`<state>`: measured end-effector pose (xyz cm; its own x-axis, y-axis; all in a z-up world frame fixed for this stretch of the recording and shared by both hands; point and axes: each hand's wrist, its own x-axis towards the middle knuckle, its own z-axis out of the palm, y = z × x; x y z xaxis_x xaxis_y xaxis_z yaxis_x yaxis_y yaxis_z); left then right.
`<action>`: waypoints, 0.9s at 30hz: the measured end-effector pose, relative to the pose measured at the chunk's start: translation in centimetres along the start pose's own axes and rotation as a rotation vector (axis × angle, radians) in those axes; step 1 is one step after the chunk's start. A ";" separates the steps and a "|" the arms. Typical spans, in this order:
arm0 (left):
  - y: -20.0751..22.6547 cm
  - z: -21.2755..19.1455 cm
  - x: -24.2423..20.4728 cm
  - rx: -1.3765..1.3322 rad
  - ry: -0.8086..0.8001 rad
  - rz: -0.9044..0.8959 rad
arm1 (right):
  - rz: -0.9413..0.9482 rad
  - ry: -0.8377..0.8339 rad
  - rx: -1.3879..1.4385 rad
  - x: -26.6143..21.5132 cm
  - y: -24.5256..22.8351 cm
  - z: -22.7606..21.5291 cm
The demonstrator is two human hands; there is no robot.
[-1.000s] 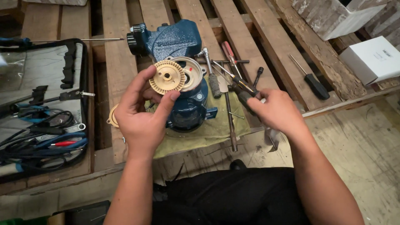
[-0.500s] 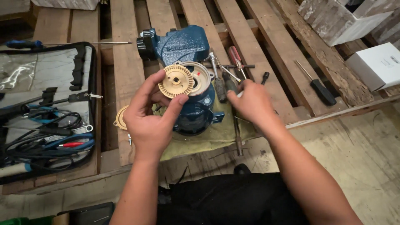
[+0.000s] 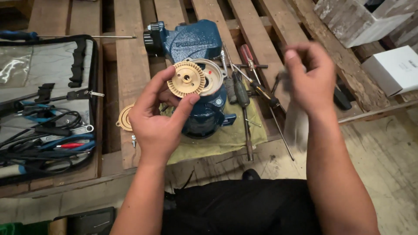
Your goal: The person cleans a brass gear with a white cloth, then places it into the opening of a blue motor housing. They use a socket wrench to tighten a bolt on the gear, securing it to the motor. Finally, they rotate the motor to inspect the assembly.
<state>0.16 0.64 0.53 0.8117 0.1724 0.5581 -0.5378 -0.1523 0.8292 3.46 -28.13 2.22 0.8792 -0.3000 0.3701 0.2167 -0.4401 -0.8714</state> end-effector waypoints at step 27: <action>0.1 -0.3 0.8 -0.322 0.086 -0.229 | 0.075 -0.828 -0.767 -4.8 3.4 1.1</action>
<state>0.67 1.01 1.07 0.9041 0.2493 0.3469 -0.4002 0.2104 0.8919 0.42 -27.27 -2.85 0.9512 0.1797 -0.2508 0.0844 -0.9333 -0.3490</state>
